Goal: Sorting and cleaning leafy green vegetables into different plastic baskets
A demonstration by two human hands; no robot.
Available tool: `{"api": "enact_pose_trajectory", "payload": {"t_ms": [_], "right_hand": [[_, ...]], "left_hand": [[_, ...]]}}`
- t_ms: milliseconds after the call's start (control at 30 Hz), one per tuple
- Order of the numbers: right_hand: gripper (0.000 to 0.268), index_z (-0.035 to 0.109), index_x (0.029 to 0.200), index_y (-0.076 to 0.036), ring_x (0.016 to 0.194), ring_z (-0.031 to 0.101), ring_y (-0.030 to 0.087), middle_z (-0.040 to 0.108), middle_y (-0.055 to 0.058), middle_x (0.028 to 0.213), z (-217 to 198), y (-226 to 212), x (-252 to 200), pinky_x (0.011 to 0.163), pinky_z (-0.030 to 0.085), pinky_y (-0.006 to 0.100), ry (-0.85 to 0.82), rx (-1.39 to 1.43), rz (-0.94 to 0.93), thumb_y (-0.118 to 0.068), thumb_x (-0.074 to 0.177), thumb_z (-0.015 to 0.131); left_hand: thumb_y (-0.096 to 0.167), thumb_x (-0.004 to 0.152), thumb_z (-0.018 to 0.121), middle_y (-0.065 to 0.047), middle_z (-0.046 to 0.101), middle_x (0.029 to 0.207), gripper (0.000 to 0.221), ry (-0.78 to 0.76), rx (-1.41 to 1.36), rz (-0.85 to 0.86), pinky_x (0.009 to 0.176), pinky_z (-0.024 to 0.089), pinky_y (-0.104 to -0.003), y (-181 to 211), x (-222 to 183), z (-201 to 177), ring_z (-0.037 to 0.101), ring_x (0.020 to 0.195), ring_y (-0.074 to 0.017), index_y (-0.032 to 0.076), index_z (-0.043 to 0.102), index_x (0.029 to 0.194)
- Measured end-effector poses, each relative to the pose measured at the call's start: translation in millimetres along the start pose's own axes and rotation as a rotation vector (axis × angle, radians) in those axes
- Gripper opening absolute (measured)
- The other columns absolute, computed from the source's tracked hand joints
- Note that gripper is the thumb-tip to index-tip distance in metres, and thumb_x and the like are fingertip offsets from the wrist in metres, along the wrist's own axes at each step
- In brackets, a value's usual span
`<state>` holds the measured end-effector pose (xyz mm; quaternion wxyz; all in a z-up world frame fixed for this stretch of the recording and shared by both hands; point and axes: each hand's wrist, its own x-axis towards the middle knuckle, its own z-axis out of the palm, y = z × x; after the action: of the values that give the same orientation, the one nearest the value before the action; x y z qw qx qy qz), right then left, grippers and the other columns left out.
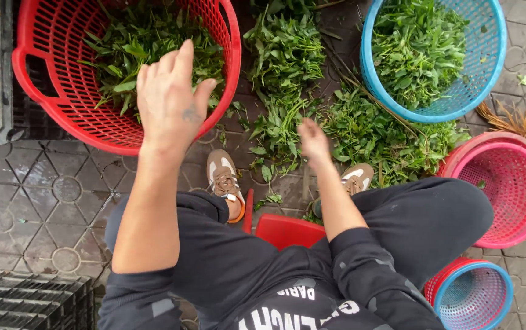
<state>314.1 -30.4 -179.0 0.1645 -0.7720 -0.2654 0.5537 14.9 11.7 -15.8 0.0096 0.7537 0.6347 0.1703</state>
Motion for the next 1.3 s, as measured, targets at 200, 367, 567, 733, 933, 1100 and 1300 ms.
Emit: {"api": "enact_pose_trajectory", "payload": {"t_ms": [200,367,567,733,933,1100,1300], "right_hand": [[0.050,0.048,0.152,-0.013,0.068,0.057,0.025,0.064,0.014,0.125,74,64,96,0.058,0.044,0.046,-0.156,-0.550,-0.002,-0.034,0.107,0.052],[0.038,0.065,0.136,-0.016,0.073,0.052,0.015,0.067,0.005,0.092,49,75,74,0.069,0.042,0.036,-0.017,-0.176,-0.058,-0.032,0.102,0.058],[0.030,0.076,0.123,-0.014,0.114,0.065,0.026,0.071,0.013,0.120,19,63,-15,0.099,0.050,0.041,0.050,0.069,-0.461,-0.026,0.095,0.072],[0.036,0.072,0.124,0.000,0.126,0.057,0.046,0.063,0.026,0.132,8,40,-69,0.109,0.046,0.053,0.110,-0.072,-0.839,-0.021,0.094,0.073],[0.064,0.066,0.137,-0.011,0.133,0.055,0.037,0.060,0.019,0.137,-20,27,-86,0.112,0.044,0.053,-0.105,-0.023,-0.737,-0.061,0.097,0.063],[0.057,0.057,0.145,-0.010,0.062,0.045,0.009,0.058,0.008,0.112,-42,33,-53,0.047,0.039,0.017,-0.232,0.538,-0.410,-0.053,0.109,0.046],[0.056,0.045,0.153,-0.012,0.053,0.057,0.010,0.060,0.004,0.066,-32,27,-51,0.048,0.043,0.019,-0.393,0.763,-0.606,-0.013,0.102,0.069]], "left_hand": [[0.035,0.093,0.079,-0.013,0.075,0.092,0.037,-0.168,-0.134,0.102,0.071,0.052,-0.053,25,13,5,0.069,0.078,-0.0398,0.006,0.067,0.112],[0.041,0.093,0.077,-0.009,0.074,0.096,0.044,-0.105,-0.155,0.145,0.082,0.054,-0.050,32,11,49,0.072,0.083,-0.0368,0.011,0.069,0.124],[0.050,0.087,0.070,-0.003,0.072,0.076,0.028,-0.270,-0.120,0.180,0.071,0.059,-0.050,77,-3,140,0.076,0.074,-0.0328,0.024,0.076,0.097],[0.052,0.089,0.072,-0.009,0.078,0.082,0.037,-0.572,-0.275,-0.036,0.079,0.059,-0.048,114,-16,146,0.078,0.088,-0.0342,0.017,0.081,0.096],[0.045,0.089,0.071,-0.003,0.077,0.081,0.021,-0.647,-0.506,-0.240,0.079,0.059,-0.049,85,-26,176,0.076,0.093,-0.0323,0.026,0.079,0.091],[0.039,0.095,0.065,-0.010,0.077,0.085,0.024,-0.684,-0.469,-0.130,0.086,0.057,-0.053,58,-25,167,0.073,0.101,-0.0389,0.019,0.078,0.091],[0.033,0.097,0.061,-0.013,0.078,0.089,0.024,-0.790,-0.402,0.099,0.087,0.057,-0.056,93,-27,123,0.072,0.100,-0.0431,0.014,0.075,0.097]]}}
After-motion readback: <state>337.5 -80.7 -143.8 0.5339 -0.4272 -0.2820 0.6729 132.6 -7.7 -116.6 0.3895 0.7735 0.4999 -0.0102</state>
